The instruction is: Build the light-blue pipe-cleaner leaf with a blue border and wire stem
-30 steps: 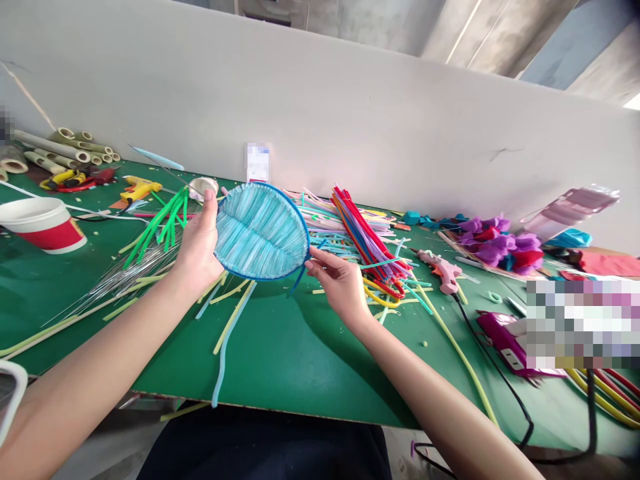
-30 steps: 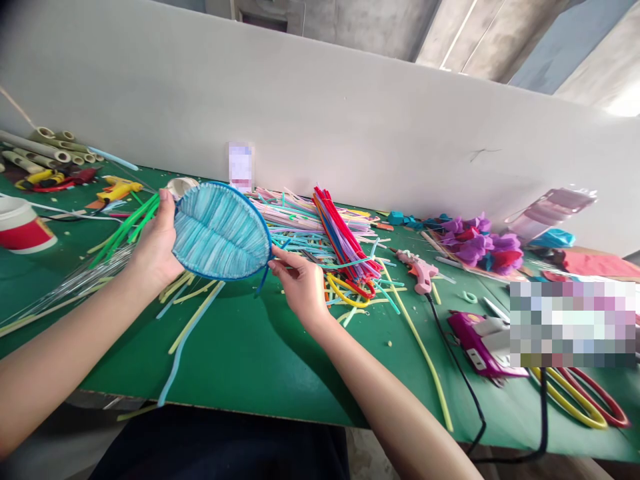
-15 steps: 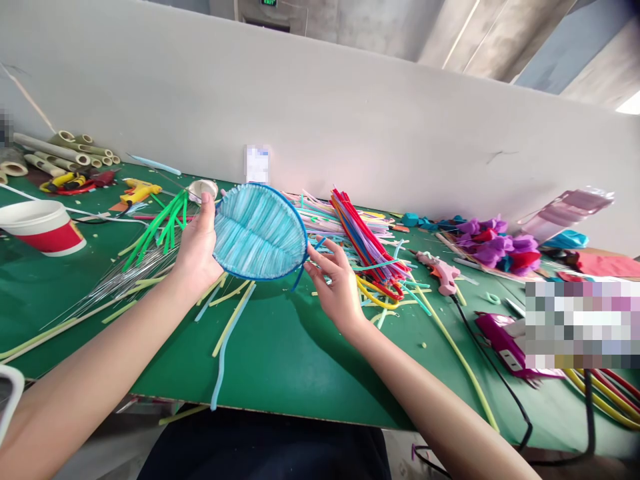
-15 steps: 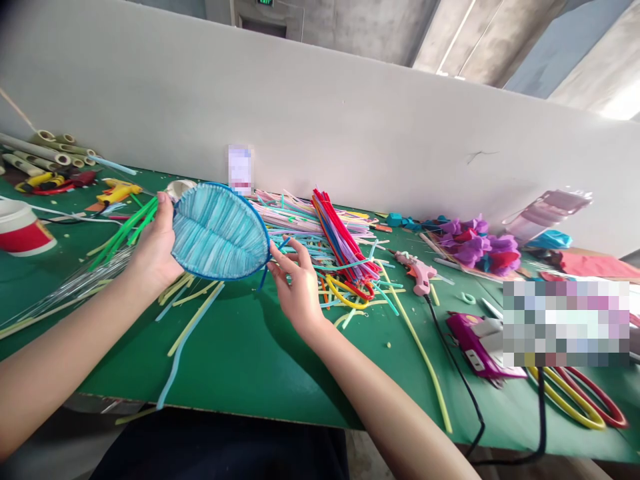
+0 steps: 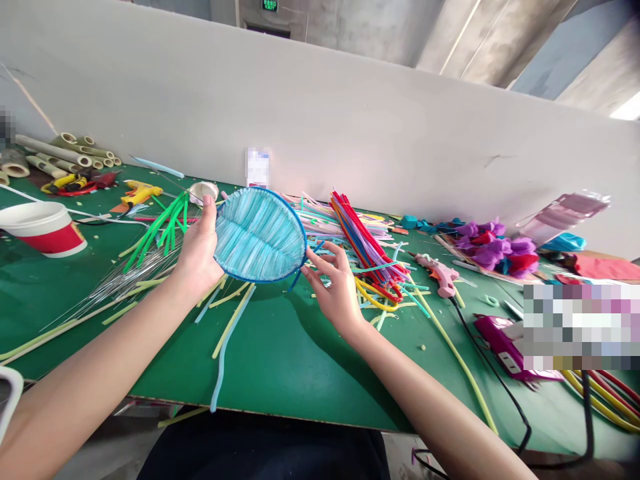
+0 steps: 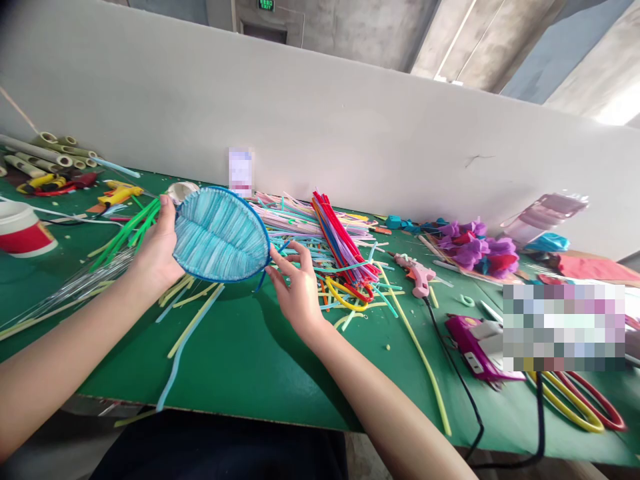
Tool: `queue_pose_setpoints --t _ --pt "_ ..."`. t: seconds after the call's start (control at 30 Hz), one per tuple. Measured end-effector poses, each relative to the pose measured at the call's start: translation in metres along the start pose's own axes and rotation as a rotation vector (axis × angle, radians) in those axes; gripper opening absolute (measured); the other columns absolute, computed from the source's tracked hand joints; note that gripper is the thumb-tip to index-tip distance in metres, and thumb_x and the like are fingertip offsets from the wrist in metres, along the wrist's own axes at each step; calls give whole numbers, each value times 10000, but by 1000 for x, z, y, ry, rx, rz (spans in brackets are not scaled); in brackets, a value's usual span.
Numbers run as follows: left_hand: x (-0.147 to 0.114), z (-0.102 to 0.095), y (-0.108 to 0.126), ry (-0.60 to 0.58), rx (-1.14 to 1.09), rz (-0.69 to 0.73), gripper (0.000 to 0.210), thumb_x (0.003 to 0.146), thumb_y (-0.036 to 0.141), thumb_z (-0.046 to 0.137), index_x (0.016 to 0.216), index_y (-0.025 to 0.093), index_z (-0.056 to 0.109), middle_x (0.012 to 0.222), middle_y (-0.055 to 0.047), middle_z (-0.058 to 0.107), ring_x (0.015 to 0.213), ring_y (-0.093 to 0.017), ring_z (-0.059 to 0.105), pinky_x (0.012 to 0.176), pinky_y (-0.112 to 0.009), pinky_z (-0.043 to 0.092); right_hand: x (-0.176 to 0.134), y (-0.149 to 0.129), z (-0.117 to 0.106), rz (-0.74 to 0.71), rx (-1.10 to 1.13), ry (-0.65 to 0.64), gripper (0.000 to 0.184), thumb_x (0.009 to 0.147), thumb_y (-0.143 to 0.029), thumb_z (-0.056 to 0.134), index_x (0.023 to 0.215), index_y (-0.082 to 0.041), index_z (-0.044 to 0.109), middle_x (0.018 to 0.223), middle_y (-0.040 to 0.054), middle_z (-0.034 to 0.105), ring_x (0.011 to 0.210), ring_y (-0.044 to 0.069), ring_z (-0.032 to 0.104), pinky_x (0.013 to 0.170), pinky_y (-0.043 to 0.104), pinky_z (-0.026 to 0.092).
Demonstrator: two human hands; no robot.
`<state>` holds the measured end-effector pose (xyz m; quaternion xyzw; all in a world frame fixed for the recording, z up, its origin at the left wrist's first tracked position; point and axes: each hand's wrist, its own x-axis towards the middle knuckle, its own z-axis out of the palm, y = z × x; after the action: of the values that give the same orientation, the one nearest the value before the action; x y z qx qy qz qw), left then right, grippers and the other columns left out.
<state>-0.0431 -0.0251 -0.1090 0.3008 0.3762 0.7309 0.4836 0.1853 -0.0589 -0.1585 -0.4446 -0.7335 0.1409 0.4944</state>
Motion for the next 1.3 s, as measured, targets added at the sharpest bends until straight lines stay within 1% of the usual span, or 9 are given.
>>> queue_pose_setpoints --t 0.13,0.2,0.33,0.5,0.67,0.87,1.07,1.2,1.3 --pt "1 1 0 47 -29 -12 472 895 589 627 1074 158 700 1142 -127 762 1297 -313 594 1108 -543 445 0 0 0 -1 -6 4 338 937 -315 604 1259 -301 708 1381 119 486 1030 209 621 887 413 599" --pt "2 2 0 66 -38 -19 466 894 586 629 1057 156 709 1125 -134 767 1279 -317 608 1099 -530 459 0 1 0 1 -4 -1 337 939 -316 600 1259 -308 707 1387 115 483 1034 209 620 870 402 603" --pt "2 4 1 65 -43 -28 468 907 585 608 1054 153 712 1092 -141 776 1240 -315 637 1085 -516 476 1 1 0 4 -10 -7 341 938 -320 600 1262 -307 706 1384 115 483 1031 211 619 849 389 606" --pt "0 4 2 48 -71 -54 462 900 584 618 1047 160 725 1095 -133 777 1237 -312 640 1088 -497 481 0 3 0 3 -43 -13 350 944 -339 593 1271 -284 704 1382 129 481 1019 216 612 911 431 587" --pt "-2 5 3 64 -60 -58 463 894 594 620 1032 163 717 1080 -138 779 1221 -318 650 1074 -508 493 -2 3 0 1 -55 -24 346 952 -344 578 1276 -313 696 1385 118 484 1033 218 612 900 434 593" --pt "-1 3 2 20 -42 -73 490 877 610 632 1082 172 713 1096 -152 772 1207 -319 659 1064 -493 501 -4 5 2 -16 -64 -23 336 948 -339 583 1257 -296 709 1381 131 497 1061 237 618 880 442 605" --pt "0 -1 -1 -107 -13 -102 557 878 651 591 1127 167 711 1161 -174 750 1273 -337 610 1088 -489 470 -3 4 2 -17 -61 -23 333 948 -335 579 1244 -267 718 1380 139 507 1041 231 626 877 431 608" --pt "-3 2 0 -89 11 -92 485 911 577 583 1208 208 686 1182 -156 746 1301 -323 590 1080 -491 470 -1 4 0 -7 -66 -29 345 950 -333 577 1267 -283 703 1378 130 513 1045 228 624 885 429 602" --pt "-4 4 1 -87 -3 -83 461 936 540 556 1232 206 669 1167 -148 752 1287 -307 604 1068 -469 480 0 3 -1 28 -61 -35 365 948 -344 578 1294 -298 685 1402 126 493 1064 228 620 909 441 593"
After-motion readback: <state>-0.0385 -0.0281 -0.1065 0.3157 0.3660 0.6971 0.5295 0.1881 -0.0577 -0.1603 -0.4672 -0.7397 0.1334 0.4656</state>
